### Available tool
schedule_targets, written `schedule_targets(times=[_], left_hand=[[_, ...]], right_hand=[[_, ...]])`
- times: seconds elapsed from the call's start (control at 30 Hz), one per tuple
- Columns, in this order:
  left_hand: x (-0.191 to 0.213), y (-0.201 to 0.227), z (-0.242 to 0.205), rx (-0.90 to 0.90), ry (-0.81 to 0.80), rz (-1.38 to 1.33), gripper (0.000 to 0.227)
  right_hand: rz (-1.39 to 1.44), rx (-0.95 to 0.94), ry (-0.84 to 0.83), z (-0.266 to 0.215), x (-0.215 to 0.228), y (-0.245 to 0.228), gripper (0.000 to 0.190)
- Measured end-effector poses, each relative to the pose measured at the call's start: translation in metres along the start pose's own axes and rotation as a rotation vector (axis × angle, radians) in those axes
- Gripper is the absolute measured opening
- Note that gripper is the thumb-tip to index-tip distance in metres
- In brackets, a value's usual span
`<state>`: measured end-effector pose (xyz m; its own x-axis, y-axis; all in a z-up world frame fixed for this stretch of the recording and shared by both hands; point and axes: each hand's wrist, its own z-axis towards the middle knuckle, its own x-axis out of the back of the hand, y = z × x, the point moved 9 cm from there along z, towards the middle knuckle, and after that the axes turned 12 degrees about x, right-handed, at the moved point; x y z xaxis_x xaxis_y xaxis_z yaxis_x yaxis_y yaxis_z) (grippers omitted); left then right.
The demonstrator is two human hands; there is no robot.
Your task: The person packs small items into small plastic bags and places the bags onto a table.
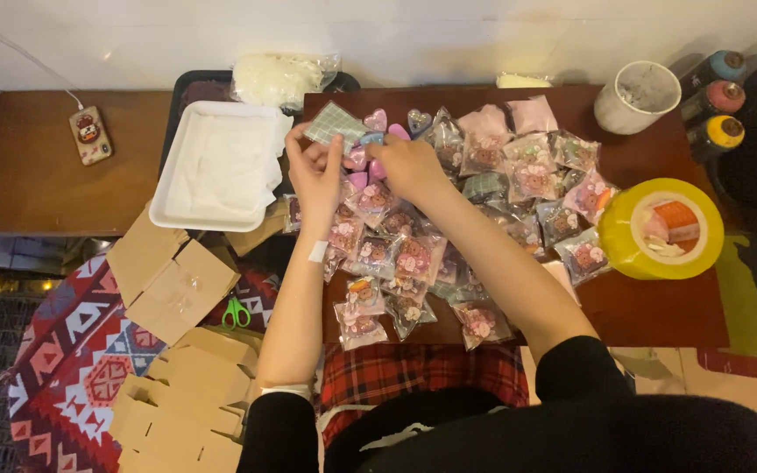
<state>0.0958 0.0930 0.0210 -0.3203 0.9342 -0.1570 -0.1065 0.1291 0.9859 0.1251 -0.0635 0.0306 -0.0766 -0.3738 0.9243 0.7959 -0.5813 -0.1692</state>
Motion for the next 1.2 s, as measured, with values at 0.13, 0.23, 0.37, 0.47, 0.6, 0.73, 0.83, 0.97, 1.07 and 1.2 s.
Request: schedule_targets(times=[0.13,0.23,0.37,0.47,0.6,0.73,0.83,0.97,1.07,1.2], left_hand=[[-0.005,0.009,-0.005,0.018,-0.041,-0.059,0.056],[-0.003,0.004,-0.004,-0.029,-0.033,0.050,0.055],[-0.006,0.004,-0.004,-0.026,-0.046,0.002,0.051],[-0.012,0.010,-0.007,-0.018,-0.076,-0.047,0.051],[-0.024,0.031,-0.020,-0.061,-0.102,0.096,0.051],[-0.028,0.029,-0.027,-0.023,-0.118,0.016,0.056],[-0.033,0.041,-0.035,-0.138,-0.159,0.008,0.057],[-0.032,0.041,-0.040,-0.225,-0.144,0.020,0.059],[-0.031,0.038,-0.042,-0.273,-0.139,0.025,0.061],[-0.031,0.020,-0.044,-0.152,-0.151,0.083,0.069]], right_hand=[[-0.018,-0.028,-0.017,-0.001,0.011,0.002,0.033],[0.007,-0.026,-0.007,-0.004,0.028,0.002,0.029],[0.133,0.073,0.131,-0.015,0.065,-0.003,0.038],[0.291,0.062,0.197,-0.027,0.093,-0.007,0.041],[0.817,-0.129,0.242,-0.039,0.093,0.005,0.044],[1.194,-0.242,0.194,-0.042,0.062,0.016,0.045],[1.360,-0.329,0.160,-0.047,0.045,0.024,0.045],[1.465,-0.325,0.233,-0.057,0.036,0.043,0.053],[1.546,-0.318,0.261,-0.060,0.031,0.051,0.058],[1.613,-0.316,0.243,-0.061,0.029,0.053,0.062]])
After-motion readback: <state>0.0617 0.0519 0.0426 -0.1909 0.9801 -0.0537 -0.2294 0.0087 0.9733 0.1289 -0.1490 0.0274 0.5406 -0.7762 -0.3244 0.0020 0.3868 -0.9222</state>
